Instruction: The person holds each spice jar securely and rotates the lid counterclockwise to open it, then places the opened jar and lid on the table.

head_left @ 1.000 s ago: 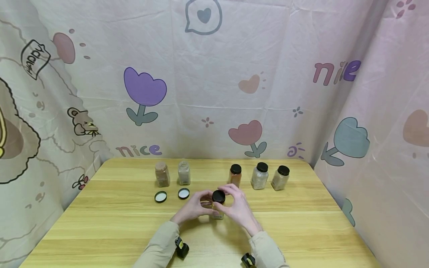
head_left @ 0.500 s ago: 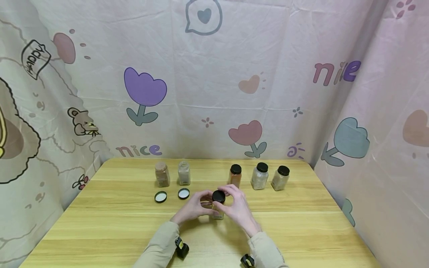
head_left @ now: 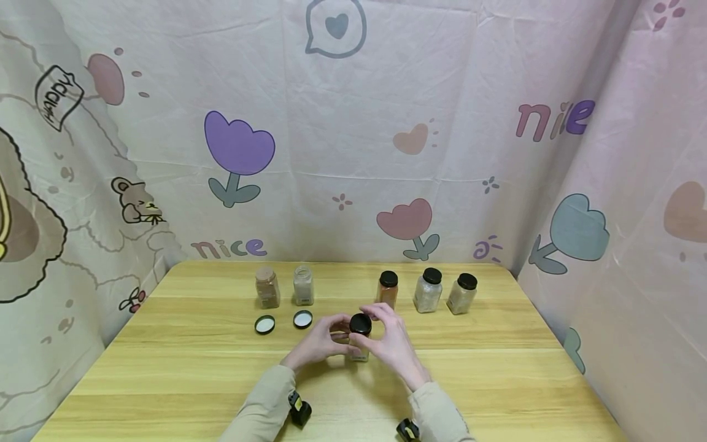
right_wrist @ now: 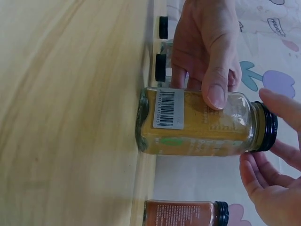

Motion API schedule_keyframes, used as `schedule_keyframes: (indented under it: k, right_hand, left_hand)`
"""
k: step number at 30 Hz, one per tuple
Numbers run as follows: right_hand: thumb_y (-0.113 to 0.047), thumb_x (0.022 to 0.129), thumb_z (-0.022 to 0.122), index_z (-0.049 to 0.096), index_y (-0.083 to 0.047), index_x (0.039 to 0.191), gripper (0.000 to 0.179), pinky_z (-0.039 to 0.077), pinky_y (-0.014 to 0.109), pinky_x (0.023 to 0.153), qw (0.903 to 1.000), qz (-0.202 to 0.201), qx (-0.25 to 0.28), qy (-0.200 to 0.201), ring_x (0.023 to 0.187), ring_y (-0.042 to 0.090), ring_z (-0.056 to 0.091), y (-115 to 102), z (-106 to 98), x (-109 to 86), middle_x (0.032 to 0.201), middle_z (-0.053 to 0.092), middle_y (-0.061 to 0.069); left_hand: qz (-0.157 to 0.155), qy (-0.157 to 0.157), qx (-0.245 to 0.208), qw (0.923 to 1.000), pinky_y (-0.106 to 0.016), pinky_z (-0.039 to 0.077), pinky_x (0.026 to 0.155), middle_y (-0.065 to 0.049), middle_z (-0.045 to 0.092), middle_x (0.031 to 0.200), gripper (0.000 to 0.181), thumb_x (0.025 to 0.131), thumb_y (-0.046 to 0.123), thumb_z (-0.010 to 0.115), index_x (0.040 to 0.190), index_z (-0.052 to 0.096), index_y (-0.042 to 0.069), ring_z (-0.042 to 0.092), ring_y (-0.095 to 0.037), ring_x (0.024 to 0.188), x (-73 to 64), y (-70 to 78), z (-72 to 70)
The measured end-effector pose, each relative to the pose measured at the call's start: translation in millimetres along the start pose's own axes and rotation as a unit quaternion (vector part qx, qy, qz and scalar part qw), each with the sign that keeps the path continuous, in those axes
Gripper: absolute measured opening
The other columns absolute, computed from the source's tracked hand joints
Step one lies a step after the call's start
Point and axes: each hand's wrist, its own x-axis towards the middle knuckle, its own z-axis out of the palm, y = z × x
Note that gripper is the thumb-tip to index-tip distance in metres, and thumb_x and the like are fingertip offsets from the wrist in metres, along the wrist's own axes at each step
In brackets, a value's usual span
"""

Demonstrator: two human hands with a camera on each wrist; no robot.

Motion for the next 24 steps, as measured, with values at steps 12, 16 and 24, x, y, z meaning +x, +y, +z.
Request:
schedule_keyframes:
  k: [12,16,24]
  right_hand:
    - [-0.005,0.076,0.084,0.07,-0.008,0.119,0.045,0.058,0.034,0.091,0.9992,-0.037,0.01,-0.01,0.1,0.021,0.068,1.4,-1.5,0.4,0.113,0.071,0.004]
    - [-0.017,0.076,0.088,0.071,-0.011,0.118,0.046,0.052,0.035,0.094,0.9999,-0.011,-0.001,0.001,0.102,0.019,0.066,0.8,0.0,-0.3,0.114,0.069,0.001]
    - [-0.013,0.072,0.09,0.072,-0.008,0.115,0.047,0.054,0.03,0.086,0.9997,-0.012,0.008,0.019,0.093,0.018,0.064,0.2,0.8,0.6,0.105,0.071,0.003]
  left_hand:
    - [0.011,-0.001,0.007,0.9999,-0.027,0.058,0.101,-0.019,0.068,0.121,0.045,0.081,0.009,0.084,0.12,0.064,0.001,0.067,-0.027,0.114,1.0,-2.1,-0.1]
    - [0.002,-0.001,0.003,1.0,-0.025,0.057,0.102,-0.017,0.069,0.123,0.047,0.081,0.012,0.084,0.122,0.064,0.003,0.068,-0.024,0.115,0.4,-0.9,-0.2]
    - [0.005,-0.002,0.002,1.0,-0.027,0.057,0.102,-0.019,0.068,0.124,0.048,0.081,0.01,0.084,0.123,0.063,0.0,0.068,-0.027,0.116,0.8,-2.4,0.3]
